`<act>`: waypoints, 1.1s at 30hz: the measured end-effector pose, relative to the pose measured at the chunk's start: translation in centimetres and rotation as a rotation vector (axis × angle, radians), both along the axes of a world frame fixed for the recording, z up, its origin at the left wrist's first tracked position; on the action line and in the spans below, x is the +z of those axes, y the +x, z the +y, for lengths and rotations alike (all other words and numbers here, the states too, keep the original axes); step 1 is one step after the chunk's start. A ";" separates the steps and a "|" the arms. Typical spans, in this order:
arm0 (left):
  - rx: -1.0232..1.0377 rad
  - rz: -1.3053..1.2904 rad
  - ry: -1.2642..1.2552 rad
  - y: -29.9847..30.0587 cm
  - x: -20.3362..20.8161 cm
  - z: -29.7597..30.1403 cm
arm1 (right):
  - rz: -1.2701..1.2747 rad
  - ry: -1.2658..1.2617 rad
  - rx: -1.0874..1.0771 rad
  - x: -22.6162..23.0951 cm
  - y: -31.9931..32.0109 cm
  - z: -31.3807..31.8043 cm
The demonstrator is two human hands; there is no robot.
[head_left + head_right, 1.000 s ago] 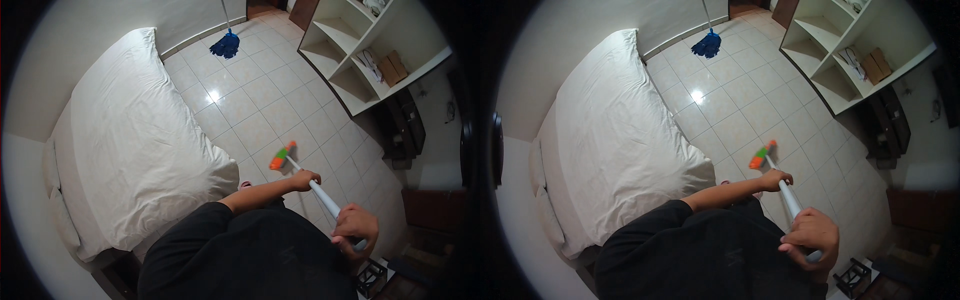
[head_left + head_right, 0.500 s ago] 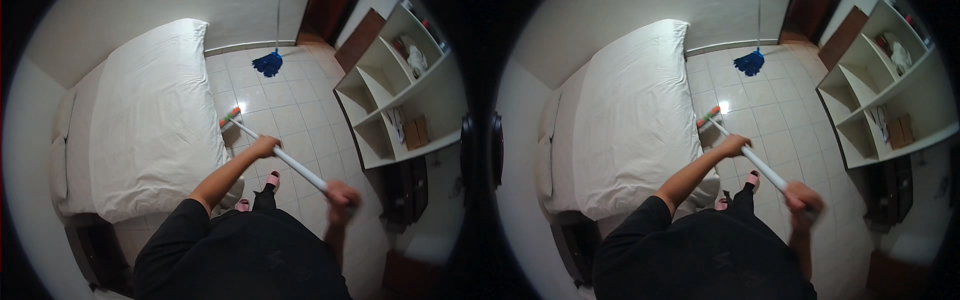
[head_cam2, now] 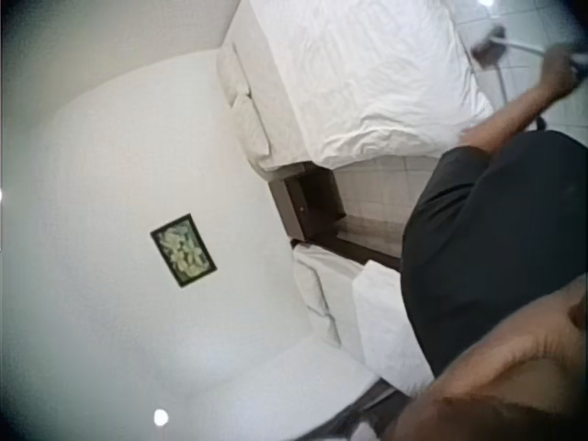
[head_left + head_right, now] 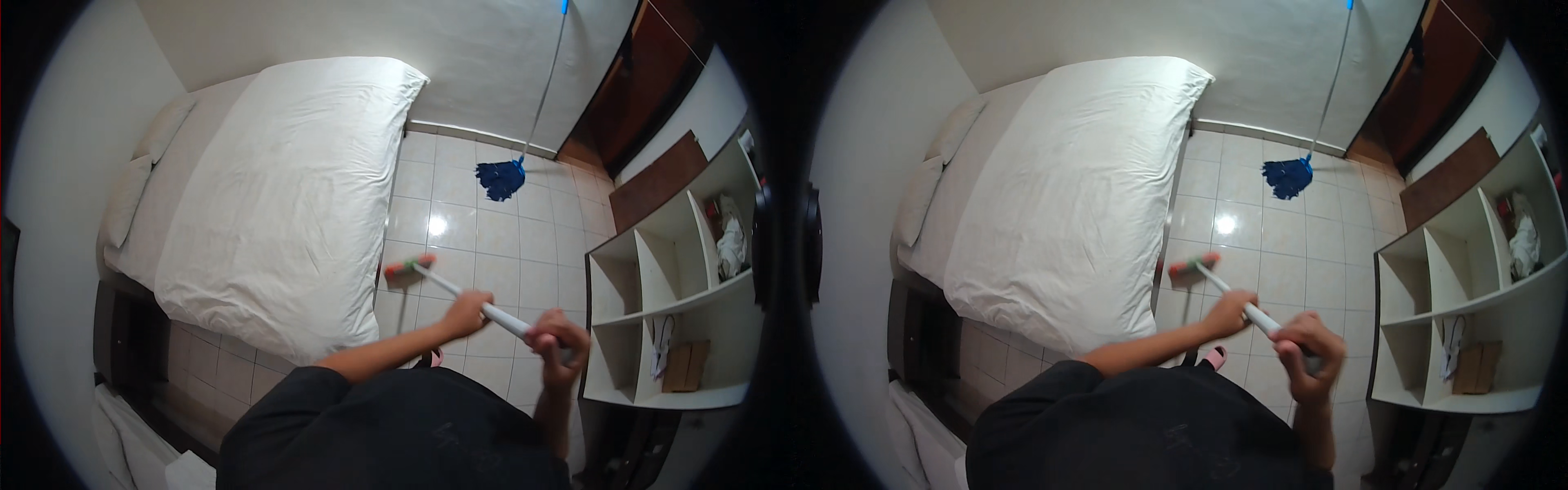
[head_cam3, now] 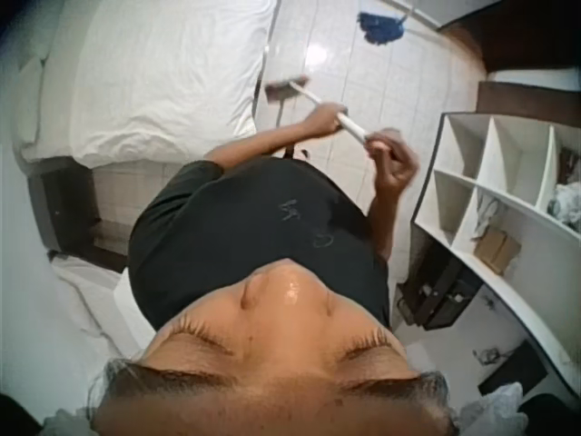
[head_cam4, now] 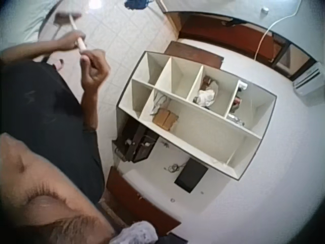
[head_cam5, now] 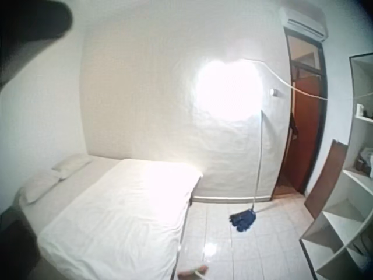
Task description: The person sweeps the tiled floor of a bedroom using a broom. They systematically clean the area around two beds, a nightstand, and a shelving unit, moving the broom back and forth to gather debris.
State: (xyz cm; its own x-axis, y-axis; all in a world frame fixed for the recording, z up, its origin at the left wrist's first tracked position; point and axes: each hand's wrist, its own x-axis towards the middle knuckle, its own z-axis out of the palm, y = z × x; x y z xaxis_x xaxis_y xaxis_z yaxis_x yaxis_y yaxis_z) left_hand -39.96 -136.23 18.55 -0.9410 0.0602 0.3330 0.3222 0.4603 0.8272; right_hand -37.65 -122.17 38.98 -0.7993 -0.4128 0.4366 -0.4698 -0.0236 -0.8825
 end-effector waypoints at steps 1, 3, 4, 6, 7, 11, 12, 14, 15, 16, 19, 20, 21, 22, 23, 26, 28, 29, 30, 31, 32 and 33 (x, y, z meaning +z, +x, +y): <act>-0.049 0.033 0.115 0.8 1.1 1.3 | 0.054 -0.057 0.079 1.9 -0.9 0.4; -0.193 -0.064 0.217 2.0 3.4 2.6 | 0.017 -0.089 0.248 4.1 -2.1 0.6; -0.257 -0.111 0.210 1.9 2.5 2.7 | -0.002 -0.102 0.336 4.7 -2.6 0.5; -0.261 -0.195 0.080 1.6 0.9 1.8 | -0.230 -0.036 0.493 4.9 -3.5 -0.2; -0.264 -0.240 0.015 1.4 0.2 1.5 | -0.346 0.000 0.569 5.0 -3.8 -0.5; -0.345 0.063 -0.336 -1.0 4.4 1.1 | -0.093 -0.313 0.566 7.2 -3.6 0.4; -0.307 0.157 -0.348 -2.1 4.9 0.8 | -0.055 -0.250 0.696 8.1 -4.8 0.4; -0.207 0.199 -0.348 -4.7 5.0 -0.8 | 0.025 -0.211 0.598 7.3 -5.4 -0.1; -0.149 0.170 -0.391 -6.1 4.7 -2.2 | 0.066 -0.194 0.557 6.6 -6.1 -0.6; -0.076 0.152 -0.392 -7.8 4.1 -3.8 | 0.108 -0.127 0.540 5.2 -7.3 -1.4; 0.184 0.007 -0.277 -13.3 -0.7 -8.9 | 0.314 0.053 0.525 -0.5 -12.7 -5.6; 0.265 -0.015 -0.189 -15.7 -3.6 -10.5 | 0.325 0.101 0.453 -2.6 -14.4 -7.3; 0.337 -0.039 -0.095 -18.0 -6.2 -11.6 | 0.257 0.148 0.328 -5.3 -15.8 -8.9; 0.340 -0.128 -0.144 -20.4 -7.6 -12.7 | 0.213 0.172 0.259 -7.6 -17.3 -10.5; 0.347 -0.214 -0.197 -22.4 -8.6 -13.6 | 0.140 0.127 0.186 -10.1 -18.7 -11.9; 0.243 -0.176 -0.189 -26.0 -7.9 -14.4 | -0.057 0.173 0.075 -9.9 -23.4 -13.3; 0.191 -0.004 -0.072 -26.6 -4.8 -14.7 | -0.120 0.183 0.148 -4.2 -26.1 -13.7; 0.186 0.066 -0.010 -26.6 -2.9 -15.3 | -0.133 0.164 0.219 -1.4 -27.2 -14.7; 0.153 0.068 0.064 -27.0 -0.7 -15.1 | -0.153 0.129 0.255 1.0 -28.4 -15.2; 0.129 0.066 0.137 -27.2 0.5 -15.2 | -0.182 0.082 0.280 2.3 -29.7 -15.9; 0.111 0.056 0.208 -27.8 0.6 -15.4 | -0.211 0.073 0.278 3.3 -30.9 -16.8; 0.116 0.024 0.246 -28.3 1.0 -15.7 | -0.238 0.058 0.279 4.2 -32.0 -17.7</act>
